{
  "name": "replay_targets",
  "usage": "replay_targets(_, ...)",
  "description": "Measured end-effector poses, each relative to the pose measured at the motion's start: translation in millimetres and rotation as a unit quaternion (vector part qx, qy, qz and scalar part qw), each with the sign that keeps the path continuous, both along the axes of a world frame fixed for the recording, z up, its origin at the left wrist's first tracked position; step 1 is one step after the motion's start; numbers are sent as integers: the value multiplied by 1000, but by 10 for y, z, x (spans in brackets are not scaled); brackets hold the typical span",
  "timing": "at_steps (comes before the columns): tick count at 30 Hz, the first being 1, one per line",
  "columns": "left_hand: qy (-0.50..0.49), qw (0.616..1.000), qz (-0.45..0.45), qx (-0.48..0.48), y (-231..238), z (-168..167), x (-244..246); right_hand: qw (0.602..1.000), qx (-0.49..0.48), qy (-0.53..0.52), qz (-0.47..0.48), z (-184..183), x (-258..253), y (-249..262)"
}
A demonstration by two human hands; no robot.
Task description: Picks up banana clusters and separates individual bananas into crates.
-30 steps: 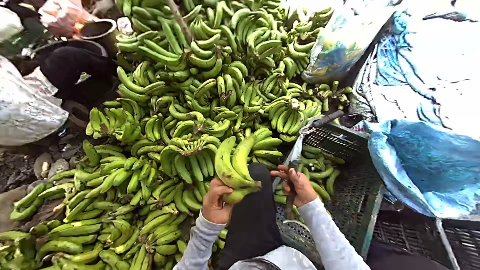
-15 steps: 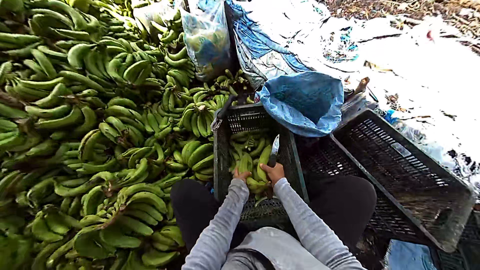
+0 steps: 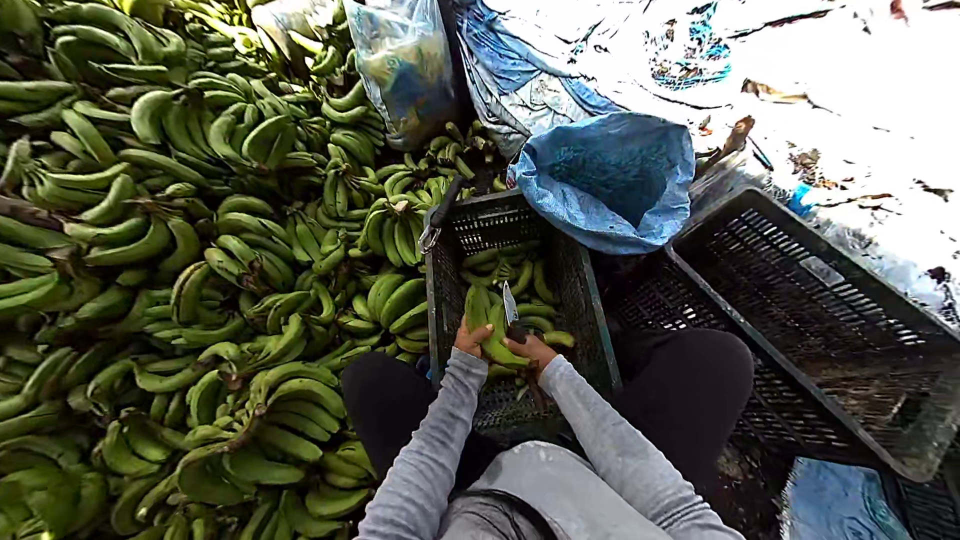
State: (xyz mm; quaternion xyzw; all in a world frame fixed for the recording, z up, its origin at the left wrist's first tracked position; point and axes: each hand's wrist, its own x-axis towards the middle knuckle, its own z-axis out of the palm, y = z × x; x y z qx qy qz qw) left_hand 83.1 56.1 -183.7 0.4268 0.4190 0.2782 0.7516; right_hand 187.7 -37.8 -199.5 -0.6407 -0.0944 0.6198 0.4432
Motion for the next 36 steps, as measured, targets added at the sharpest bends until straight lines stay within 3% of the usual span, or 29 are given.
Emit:
replay_targets(2,44,991,-50,116,-80,133,-21,996,-64,-65,-17,-157,70,51)
replay_targets(4,66,949,-56,302,-210,270,-122,974,-170,-145,-44,-409,190,65)
replay_targets(5,52,937,-37,345,-264,351,-159,958,-223,-179,-24,-573,272,16)
replay_targets(6,32,940,1,340,-277,407,-150,944,-260,-202,15,-730,363,-60)
replay_targets(8,4,970,94,223,-160,413,-87,926,-283,-228,97,-846,495,-184)
replay_targets(10,32,980,179,80,29,358,-66,937,-225,-249,91,-675,451,-217)
replay_targets(12,71,971,230,4,230,263,-17,956,-114,-268,44,-347,345,-158)
replay_targets(17,58,963,264,-19,429,236,56,965,176,-192,-23,273,87,-291)
replay_targets(23,52,975,214,35,340,349,111,931,198,-275,138,529,8,-170)
replay_targets(29,28,981,188,36,260,526,99,928,198,-270,164,648,7,-142)
replay_targets(32,17,983,177,43,245,563,95,929,228,-265,120,625,-14,-165)
replay_targets(36,-72,974,175,123,166,504,95,938,265,-219,-32,555,-124,-120)
